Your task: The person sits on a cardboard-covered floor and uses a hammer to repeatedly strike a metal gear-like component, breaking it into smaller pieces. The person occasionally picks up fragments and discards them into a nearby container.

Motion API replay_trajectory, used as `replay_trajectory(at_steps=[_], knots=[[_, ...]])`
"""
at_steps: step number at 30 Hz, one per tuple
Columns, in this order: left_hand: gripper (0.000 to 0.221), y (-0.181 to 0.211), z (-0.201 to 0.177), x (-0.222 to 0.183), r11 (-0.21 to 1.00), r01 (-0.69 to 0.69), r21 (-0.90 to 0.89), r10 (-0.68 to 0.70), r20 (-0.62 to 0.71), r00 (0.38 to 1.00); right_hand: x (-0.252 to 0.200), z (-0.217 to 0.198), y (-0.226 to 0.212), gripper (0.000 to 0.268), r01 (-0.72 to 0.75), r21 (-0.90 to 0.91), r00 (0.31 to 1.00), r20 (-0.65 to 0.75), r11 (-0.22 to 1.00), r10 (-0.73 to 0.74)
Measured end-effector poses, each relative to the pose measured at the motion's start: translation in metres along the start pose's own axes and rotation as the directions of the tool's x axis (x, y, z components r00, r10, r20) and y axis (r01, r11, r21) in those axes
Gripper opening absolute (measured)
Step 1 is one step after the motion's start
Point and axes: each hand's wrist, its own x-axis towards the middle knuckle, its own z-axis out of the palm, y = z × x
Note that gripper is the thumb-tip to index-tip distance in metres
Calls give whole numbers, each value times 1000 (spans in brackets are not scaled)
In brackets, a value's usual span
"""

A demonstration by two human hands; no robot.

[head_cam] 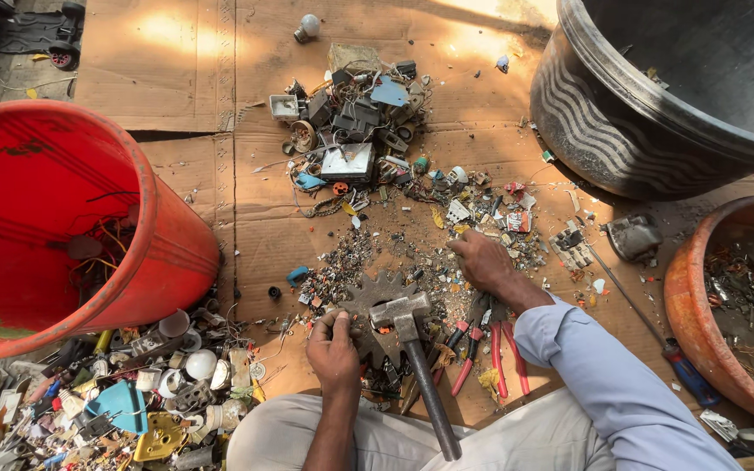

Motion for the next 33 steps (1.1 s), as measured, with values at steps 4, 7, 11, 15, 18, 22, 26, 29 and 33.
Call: replay_trajectory(at_steps=[4, 7, 11, 15, 18, 22, 26, 29, 33], knots=[[20, 5, 3, -2, 1000, 20, 7, -20, -9, 1000, 3, 7, -16, 21, -77, 40, 980, 185, 996, 68], [20, 9, 2, -3, 999, 36, 18, -35, -20, 999, 4, 4, -23, 23, -91, 69, 979, 188, 993, 77], [21, 9, 2, -4, 997, 64, 52, -63, -33, 997, 4, -7, -15, 27, -130, 151, 978, 185, 980, 101], [21, 7, 2, -1, 997, 59, 49, -58, -28, 998, 2, -2, -9, 18, -146, 139, 979, 160, 979, 123], [20, 2, 0, 1, 998, 35, 45, -34, -22, 999, 1, 11, -10, 22, -31, 24, 983, 182, 999, 26], [21, -1, 1, 2, 999, 34, 43, -33, -31, 999, 3, 24, -8, 19, 144, -109, 986, 103, 984, -133], [21, 2, 2, 3, 999, 35, 37, -33, -32, 999, 1, 8, -14, 18, 39, 35, 992, 118, 999, -43], [20, 1, 1, 3, 998, 50, 23, -49, -33, 998, 16, -27, -6, 16, -304, 174, 932, 256, 937, 255], [20, -2, 0, 5, 998, 64, 27, -63, -43, 997, -3, -104, 17, 22, -357, 496, 934, 185, 792, 305]])
